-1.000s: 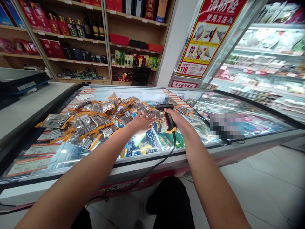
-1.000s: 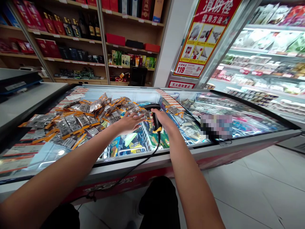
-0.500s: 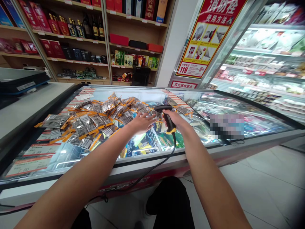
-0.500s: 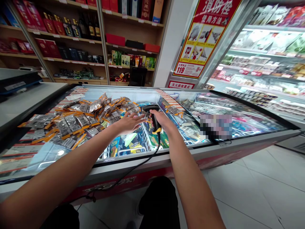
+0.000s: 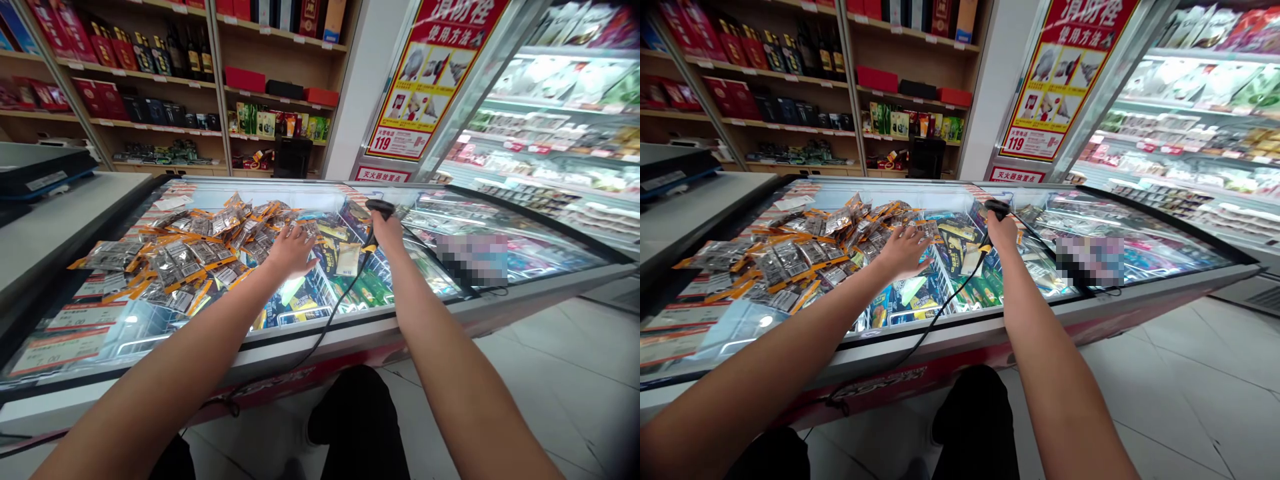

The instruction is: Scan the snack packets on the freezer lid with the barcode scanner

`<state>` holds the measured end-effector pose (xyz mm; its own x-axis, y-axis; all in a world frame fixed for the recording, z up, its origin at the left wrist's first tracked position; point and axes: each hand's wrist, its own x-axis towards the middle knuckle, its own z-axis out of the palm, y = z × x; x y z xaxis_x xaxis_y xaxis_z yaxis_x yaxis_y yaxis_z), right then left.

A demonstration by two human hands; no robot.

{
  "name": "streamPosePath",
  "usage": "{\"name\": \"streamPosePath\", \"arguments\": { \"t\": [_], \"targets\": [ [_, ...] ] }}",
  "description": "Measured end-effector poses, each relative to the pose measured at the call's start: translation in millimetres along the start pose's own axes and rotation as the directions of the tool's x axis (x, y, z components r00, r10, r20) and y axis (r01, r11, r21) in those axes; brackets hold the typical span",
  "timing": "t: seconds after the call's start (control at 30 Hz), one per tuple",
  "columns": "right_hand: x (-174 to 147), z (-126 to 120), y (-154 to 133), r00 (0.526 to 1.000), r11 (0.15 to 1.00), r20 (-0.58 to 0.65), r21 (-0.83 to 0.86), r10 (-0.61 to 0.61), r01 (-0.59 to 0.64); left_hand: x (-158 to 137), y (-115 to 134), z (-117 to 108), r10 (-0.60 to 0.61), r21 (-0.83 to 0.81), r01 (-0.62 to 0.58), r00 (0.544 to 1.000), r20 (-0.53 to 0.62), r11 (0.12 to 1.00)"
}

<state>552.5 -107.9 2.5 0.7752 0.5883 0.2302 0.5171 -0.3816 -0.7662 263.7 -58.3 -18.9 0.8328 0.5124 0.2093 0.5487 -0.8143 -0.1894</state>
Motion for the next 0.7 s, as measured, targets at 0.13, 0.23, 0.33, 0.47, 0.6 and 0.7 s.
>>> {"name": "streamPosePath", "arguments": {
  "t": [0.13,0.23,0.33,0.47,0.6,0.7],
  "targets": [
    [9.5,5.0,0.7,0.995,0.995,0.036,-0.030,0.096,-0.095,-2.6,2.7,-4.5,-0.051,0.038,0.052,0.998,-0.027,0.998],
    [-1.8,12.9,-6.5,0.985,0.989,0.157,0.124,0.065,-0.085,-3.2,3.6,-5.3,-0.040,0.044,0.043,0.997,-0.066,0.998],
    [-23.1,19.7,-20.8,0.942,0.909,0.333,0.378,0.045,-0.177,-1.9,3.0,-3.9,0.088,0.023,-0.086,0.991,-0.098,0.996],
    [-50.0,17.1,-40.1,0.833,0.729,0.554,0.561,0.021,-0.392,1.2,0.2,-0.9,0.272,-0.055,-0.271,0.962,0.003,0.961],
    [-60.9,2.7,-46.4,0.806,0.653,0.592,0.611,0.000,-0.449,2.3,-2.9,0.6,0.254,-0.105,-0.246,0.965,0.067,0.964],
    [-59.0,-11.0,-40.8,0.794,0.758,0.605,0.491,0.058,-0.429,1.8,-3.7,-0.1,0.244,-0.138,-0.230,0.966,0.091,0.963]
  ]
}}
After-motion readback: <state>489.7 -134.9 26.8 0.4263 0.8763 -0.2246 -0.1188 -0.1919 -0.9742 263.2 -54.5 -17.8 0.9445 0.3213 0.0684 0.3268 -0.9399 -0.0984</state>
